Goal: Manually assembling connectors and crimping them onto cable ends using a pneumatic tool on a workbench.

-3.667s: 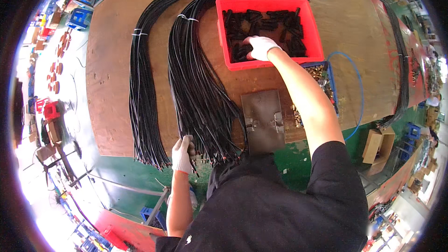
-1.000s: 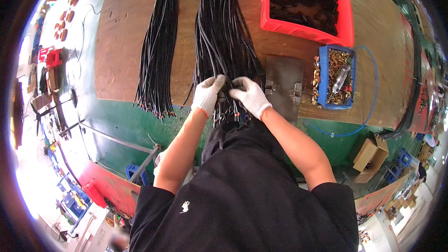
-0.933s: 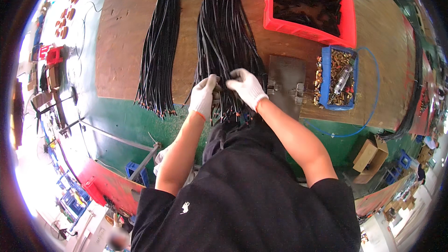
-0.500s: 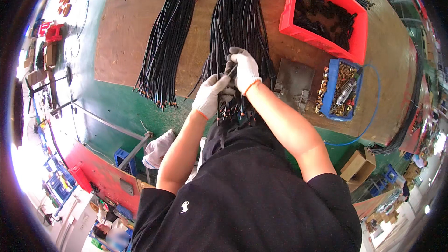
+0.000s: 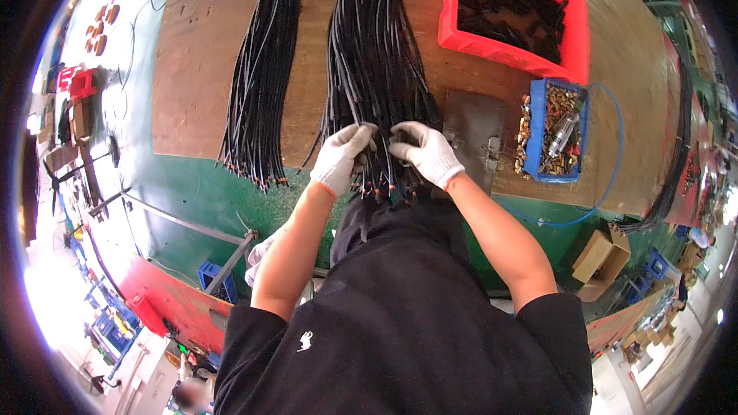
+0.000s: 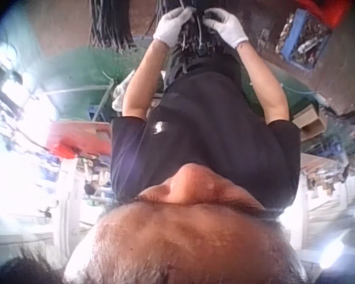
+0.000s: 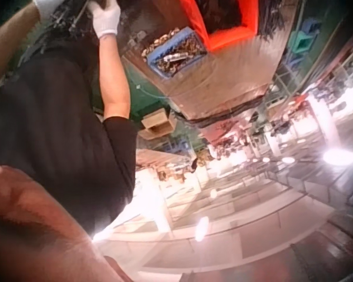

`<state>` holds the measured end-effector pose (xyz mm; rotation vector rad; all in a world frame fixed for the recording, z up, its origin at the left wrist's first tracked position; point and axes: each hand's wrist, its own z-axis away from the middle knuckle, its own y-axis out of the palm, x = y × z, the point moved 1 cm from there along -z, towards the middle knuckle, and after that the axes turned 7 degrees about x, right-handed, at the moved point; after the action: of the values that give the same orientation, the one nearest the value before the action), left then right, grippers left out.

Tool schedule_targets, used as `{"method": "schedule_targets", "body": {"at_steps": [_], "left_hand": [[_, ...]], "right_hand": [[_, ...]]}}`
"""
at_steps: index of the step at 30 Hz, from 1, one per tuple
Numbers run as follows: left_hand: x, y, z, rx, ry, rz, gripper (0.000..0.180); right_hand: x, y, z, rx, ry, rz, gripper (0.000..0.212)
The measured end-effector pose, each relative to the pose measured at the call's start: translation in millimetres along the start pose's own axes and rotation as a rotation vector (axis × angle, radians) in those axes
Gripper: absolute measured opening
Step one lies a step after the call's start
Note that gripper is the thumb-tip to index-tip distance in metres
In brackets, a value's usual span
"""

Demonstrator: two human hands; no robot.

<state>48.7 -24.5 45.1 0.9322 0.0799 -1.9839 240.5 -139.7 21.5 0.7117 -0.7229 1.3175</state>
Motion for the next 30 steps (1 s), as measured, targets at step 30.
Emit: {"method": "schedule_targets", "body": {"at_steps": [30], "left_hand": [[61, 19, -29, -0.170, 0.163, 0.061, 0.046]], "right_hand": [[-11, 34, -20, 0.067, -0.011, 0.080, 0.050]]}}
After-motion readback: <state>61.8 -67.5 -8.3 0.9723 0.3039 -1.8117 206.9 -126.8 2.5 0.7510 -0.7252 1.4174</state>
